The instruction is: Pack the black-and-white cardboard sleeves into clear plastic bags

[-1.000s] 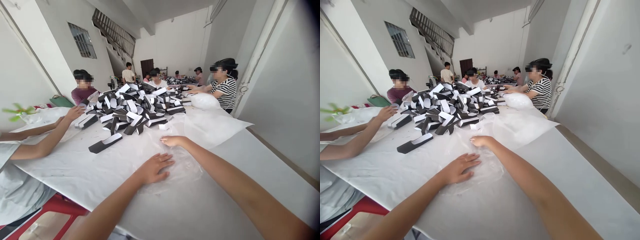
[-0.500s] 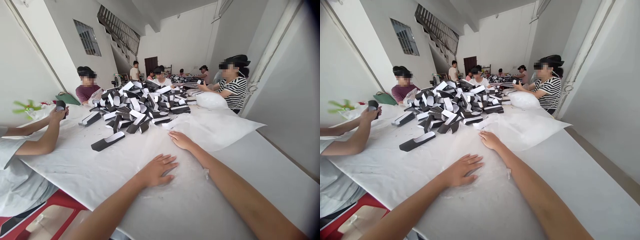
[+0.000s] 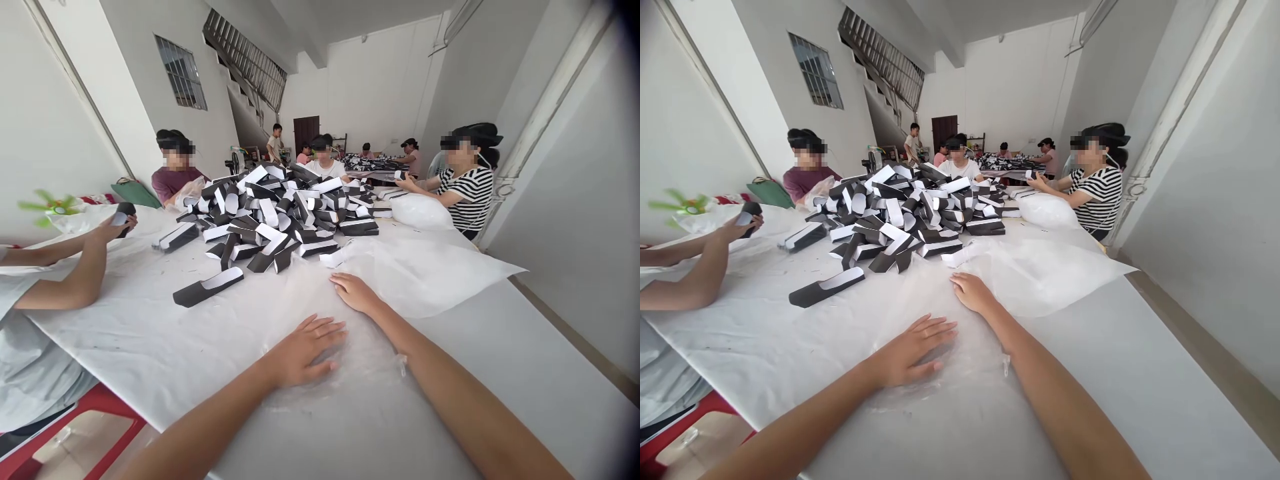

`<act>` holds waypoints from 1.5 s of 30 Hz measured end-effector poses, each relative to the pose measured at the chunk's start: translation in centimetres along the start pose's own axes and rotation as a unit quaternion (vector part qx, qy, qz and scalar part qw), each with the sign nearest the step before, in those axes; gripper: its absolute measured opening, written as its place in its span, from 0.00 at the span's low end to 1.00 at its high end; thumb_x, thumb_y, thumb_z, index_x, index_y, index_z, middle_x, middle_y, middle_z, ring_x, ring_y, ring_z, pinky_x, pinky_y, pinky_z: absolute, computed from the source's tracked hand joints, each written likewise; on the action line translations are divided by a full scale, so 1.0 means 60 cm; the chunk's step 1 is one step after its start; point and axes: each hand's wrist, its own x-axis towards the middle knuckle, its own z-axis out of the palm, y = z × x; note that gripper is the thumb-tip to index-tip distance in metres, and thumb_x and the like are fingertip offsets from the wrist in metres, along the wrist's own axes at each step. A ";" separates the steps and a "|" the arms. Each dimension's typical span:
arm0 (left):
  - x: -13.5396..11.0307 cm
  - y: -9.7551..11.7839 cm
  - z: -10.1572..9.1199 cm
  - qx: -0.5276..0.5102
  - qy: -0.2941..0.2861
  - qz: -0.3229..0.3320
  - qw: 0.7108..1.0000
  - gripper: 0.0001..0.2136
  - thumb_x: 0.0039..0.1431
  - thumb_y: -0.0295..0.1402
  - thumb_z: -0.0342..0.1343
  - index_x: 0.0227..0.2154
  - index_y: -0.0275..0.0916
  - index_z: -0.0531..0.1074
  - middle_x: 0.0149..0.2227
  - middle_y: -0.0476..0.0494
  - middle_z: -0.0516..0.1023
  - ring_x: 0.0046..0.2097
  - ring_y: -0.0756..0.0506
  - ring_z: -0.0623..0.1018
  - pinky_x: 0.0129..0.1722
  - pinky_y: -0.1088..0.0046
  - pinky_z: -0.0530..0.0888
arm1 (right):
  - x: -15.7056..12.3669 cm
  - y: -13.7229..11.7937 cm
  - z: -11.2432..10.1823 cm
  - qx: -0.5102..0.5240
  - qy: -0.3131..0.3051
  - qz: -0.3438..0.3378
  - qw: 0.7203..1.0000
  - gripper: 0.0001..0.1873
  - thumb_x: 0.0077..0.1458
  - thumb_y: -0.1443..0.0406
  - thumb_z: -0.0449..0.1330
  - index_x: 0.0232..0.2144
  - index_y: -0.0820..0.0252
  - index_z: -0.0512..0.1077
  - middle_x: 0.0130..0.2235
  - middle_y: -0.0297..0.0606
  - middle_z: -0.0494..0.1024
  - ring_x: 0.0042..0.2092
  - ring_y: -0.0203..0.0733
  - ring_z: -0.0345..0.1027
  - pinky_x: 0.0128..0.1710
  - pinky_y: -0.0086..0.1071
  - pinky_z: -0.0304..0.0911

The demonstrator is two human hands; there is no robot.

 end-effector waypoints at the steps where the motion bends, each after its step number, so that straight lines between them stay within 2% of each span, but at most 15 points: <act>1: 0.000 0.000 -0.002 -0.004 0.007 0.007 1.000 0.27 0.67 0.45 0.44 0.67 0.48 0.50 0.68 0.48 0.53 0.69 0.41 0.53 0.68 0.57 0.43 | 0.002 0.003 0.002 0.000 -0.004 0.000 1.000 0.23 0.64 0.65 0.47 0.56 0.61 0.70 0.62 0.43 0.67 0.63 0.46 0.58 0.64 0.42 0.52; 4: -0.001 0.000 -0.004 -0.028 -0.002 0.024 0.999 0.26 0.68 0.45 0.44 0.66 0.48 0.52 0.68 0.47 0.55 0.67 0.42 0.57 0.68 0.58 0.46 | 0.004 0.009 0.007 -0.009 -0.018 -0.006 1.000 0.23 0.64 0.64 0.46 0.58 0.61 0.68 0.63 0.42 0.65 0.64 0.47 0.56 0.65 0.44 0.50; 8: -0.002 -0.003 0.000 -0.036 -0.027 0.017 0.999 0.25 0.68 0.46 0.43 0.65 0.48 0.56 0.67 0.48 0.56 0.68 0.42 0.55 0.68 0.58 0.48 | 0.004 0.009 0.008 -0.011 -0.016 0.002 1.000 0.23 0.64 0.64 0.46 0.59 0.59 0.68 0.63 0.40 0.64 0.65 0.47 0.56 0.65 0.46 0.51; 18: -0.004 -0.002 0.005 -0.047 -0.015 -0.012 0.999 0.22 0.69 0.45 0.42 0.63 0.51 0.59 0.67 0.52 0.57 0.68 0.43 0.55 0.68 0.58 0.50 | 0.004 0.004 0.008 -0.013 -0.003 -0.003 1.000 0.22 0.63 0.65 0.48 0.57 0.60 0.69 0.62 0.41 0.66 0.64 0.46 0.58 0.64 0.44 0.52; 27: 0.002 -0.001 0.006 -0.050 0.001 -0.010 0.999 0.21 0.70 0.43 0.40 0.62 0.51 0.62 0.66 0.51 0.60 0.67 0.43 0.58 0.67 0.58 0.52 | 0.003 0.009 0.011 -0.015 0.002 -0.002 1.000 0.23 0.62 0.68 0.49 0.57 0.58 0.69 0.62 0.40 0.66 0.64 0.45 0.57 0.64 0.43 0.52; 30: 0.002 -0.001 0.006 -0.048 0.001 -0.010 0.999 0.21 0.70 0.43 0.40 0.63 0.52 0.61 0.66 0.52 0.60 0.67 0.43 0.57 0.67 0.58 0.51 | -0.001 -0.003 0.003 -0.039 0.015 0.004 0.999 0.21 0.61 0.69 0.49 0.54 0.59 0.71 0.60 0.41 0.69 0.61 0.45 0.61 0.61 0.42 0.54; 36: -0.001 -0.001 0.006 -0.053 0.008 -0.003 0.999 0.21 0.70 0.43 0.40 0.63 0.51 0.61 0.66 0.51 0.60 0.67 0.42 0.57 0.67 0.58 0.52 | -0.002 -0.042 -0.015 -0.106 0.121 -0.004 0.987 0.15 0.59 0.72 0.49 0.41 0.59 0.75 0.50 0.43 0.77 0.51 0.47 0.68 0.55 0.45 0.54; 39: -0.003 -0.002 0.008 -0.053 0.007 -0.005 0.999 0.21 0.70 0.43 0.38 0.63 0.50 0.61 0.66 0.51 0.60 0.68 0.43 0.57 0.67 0.58 0.52 | 0.001 -0.065 -0.030 -0.083 0.155 0.010 0.984 0.15 0.59 0.72 0.50 0.42 0.59 0.74 0.46 0.41 0.78 0.49 0.46 0.68 0.52 0.42 0.54; 42: -0.004 -0.004 0.010 -0.052 0.013 -0.002 0.999 0.21 0.71 0.42 0.38 0.62 0.50 0.62 0.66 0.50 0.60 0.67 0.43 0.57 0.67 0.58 0.52 | 0.011 -0.081 -0.044 -0.080 0.172 0.024 0.982 0.15 0.58 0.71 0.50 0.45 0.59 0.72 0.46 0.41 0.77 0.49 0.46 0.67 0.51 0.40 0.55; 45: -0.004 -0.004 0.012 -0.050 0.022 0.001 0.999 0.21 0.71 0.41 0.38 0.61 0.49 0.63 0.65 0.49 0.62 0.67 0.43 0.59 0.67 0.58 0.53 | 0.043 -0.081 -0.055 -0.150 0.133 0.001 0.980 0.19 0.57 0.74 0.50 0.49 0.60 0.70 0.50 0.44 0.75 0.53 0.48 0.63 0.52 0.41 0.54</act>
